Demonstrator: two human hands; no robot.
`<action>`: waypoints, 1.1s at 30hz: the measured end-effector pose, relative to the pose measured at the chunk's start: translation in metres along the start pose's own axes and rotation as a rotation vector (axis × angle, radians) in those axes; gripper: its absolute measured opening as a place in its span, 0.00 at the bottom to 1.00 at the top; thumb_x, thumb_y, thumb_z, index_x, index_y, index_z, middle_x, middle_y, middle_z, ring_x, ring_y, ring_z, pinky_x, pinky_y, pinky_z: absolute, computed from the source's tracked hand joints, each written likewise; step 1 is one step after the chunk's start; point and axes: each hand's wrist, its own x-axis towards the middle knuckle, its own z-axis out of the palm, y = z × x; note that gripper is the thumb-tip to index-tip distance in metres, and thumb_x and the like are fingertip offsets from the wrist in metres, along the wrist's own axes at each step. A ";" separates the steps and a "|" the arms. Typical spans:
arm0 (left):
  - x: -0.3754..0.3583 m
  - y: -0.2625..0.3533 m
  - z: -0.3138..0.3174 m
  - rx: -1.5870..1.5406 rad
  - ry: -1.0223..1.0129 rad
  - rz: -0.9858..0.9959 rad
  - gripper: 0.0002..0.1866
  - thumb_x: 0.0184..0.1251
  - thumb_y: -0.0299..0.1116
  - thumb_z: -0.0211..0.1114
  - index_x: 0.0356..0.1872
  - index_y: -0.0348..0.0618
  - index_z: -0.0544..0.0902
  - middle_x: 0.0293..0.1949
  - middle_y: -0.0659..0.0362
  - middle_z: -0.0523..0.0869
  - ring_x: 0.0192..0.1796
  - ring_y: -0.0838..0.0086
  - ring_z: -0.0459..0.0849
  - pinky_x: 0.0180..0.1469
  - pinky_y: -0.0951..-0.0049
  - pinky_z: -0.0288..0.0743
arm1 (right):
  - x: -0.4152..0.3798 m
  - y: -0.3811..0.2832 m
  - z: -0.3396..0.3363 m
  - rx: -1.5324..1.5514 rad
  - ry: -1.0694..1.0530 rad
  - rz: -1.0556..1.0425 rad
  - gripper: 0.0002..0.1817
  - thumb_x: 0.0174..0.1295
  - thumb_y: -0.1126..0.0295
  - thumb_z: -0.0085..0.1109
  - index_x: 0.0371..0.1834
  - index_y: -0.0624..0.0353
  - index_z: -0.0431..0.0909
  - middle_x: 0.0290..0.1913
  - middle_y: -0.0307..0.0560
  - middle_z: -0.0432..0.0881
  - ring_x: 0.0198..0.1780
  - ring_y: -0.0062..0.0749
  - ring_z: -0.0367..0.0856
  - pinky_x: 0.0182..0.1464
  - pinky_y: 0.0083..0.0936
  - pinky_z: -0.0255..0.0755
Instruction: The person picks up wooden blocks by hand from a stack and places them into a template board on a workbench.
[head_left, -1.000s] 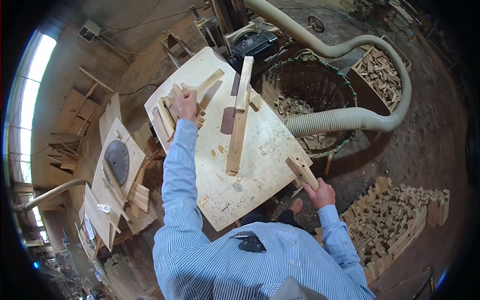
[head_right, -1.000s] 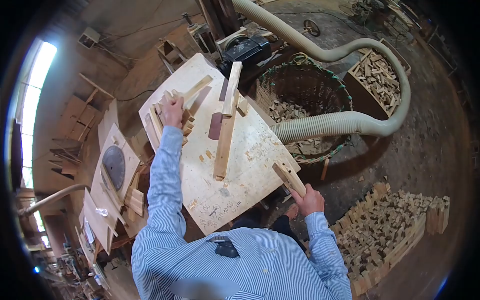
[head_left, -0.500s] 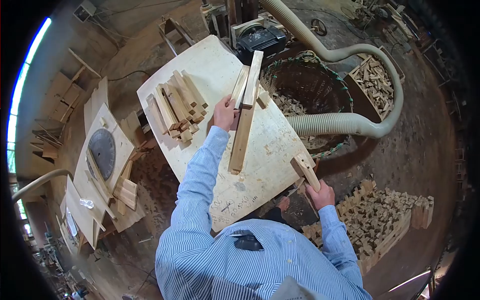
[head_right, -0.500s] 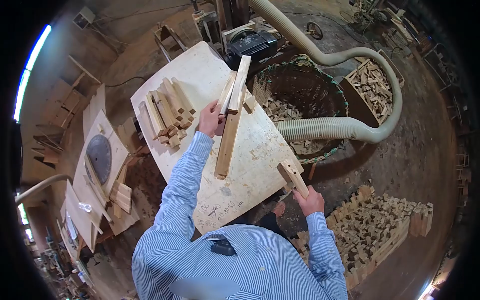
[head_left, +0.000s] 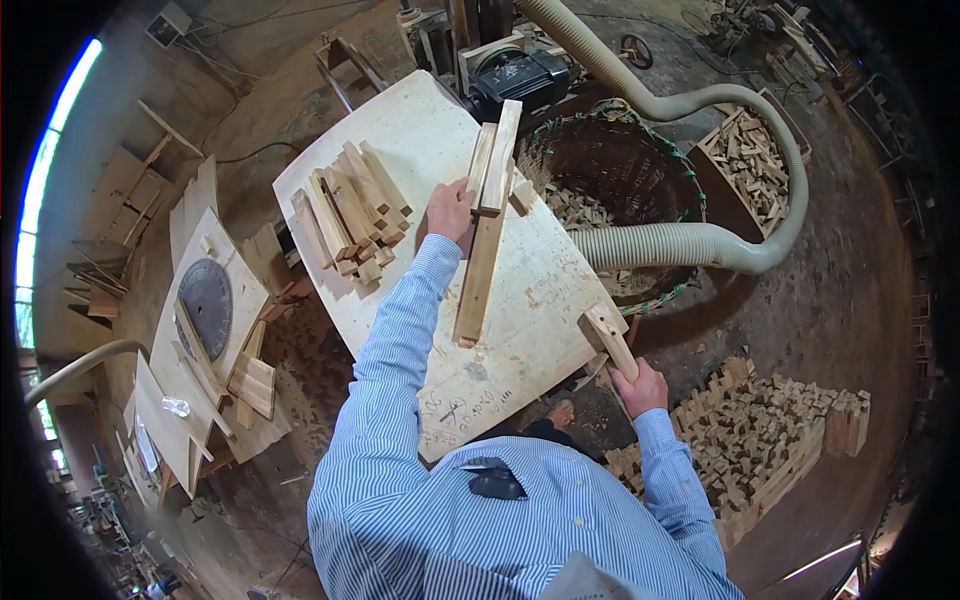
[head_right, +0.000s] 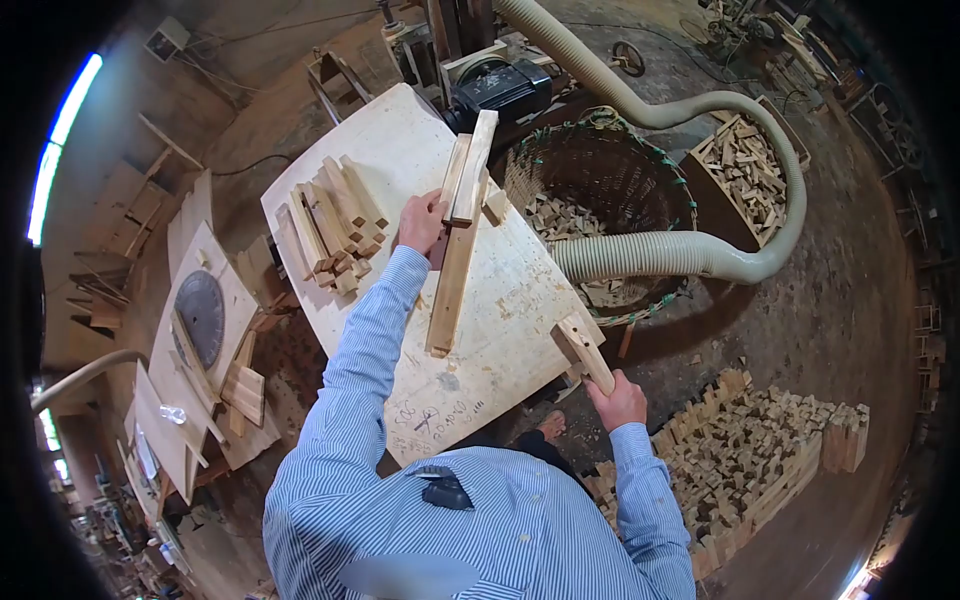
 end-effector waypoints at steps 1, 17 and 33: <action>0.004 -0.006 0.003 0.005 0.003 0.004 0.22 0.71 0.39 0.69 0.62 0.41 0.89 0.39 0.41 0.91 0.45 0.51 0.90 0.56 0.56 0.82 | 0.001 0.000 0.000 0.005 -0.002 0.004 0.30 0.64 0.39 0.71 0.39 0.60 0.81 0.36 0.66 0.89 0.42 0.67 0.89 0.46 0.57 0.82; 0.041 0.009 0.017 0.052 -0.014 -0.175 0.24 0.73 0.46 0.71 0.64 0.45 0.88 0.54 0.43 0.92 0.57 0.53 0.90 0.63 0.56 0.82 | 0.009 0.008 -0.003 -0.016 -0.133 -0.050 0.34 0.67 0.35 0.65 0.46 0.61 0.80 0.39 0.65 0.90 0.42 0.64 0.91 0.47 0.55 0.84; 0.038 0.014 0.018 0.079 0.111 -0.132 0.21 0.73 0.47 0.71 0.60 0.48 0.90 0.45 0.49 0.94 0.46 0.60 0.92 0.55 0.60 0.84 | 0.019 0.020 0.024 0.023 -0.077 -0.131 0.37 0.69 0.32 0.62 0.49 0.63 0.82 0.36 0.65 0.91 0.40 0.62 0.92 0.45 0.54 0.85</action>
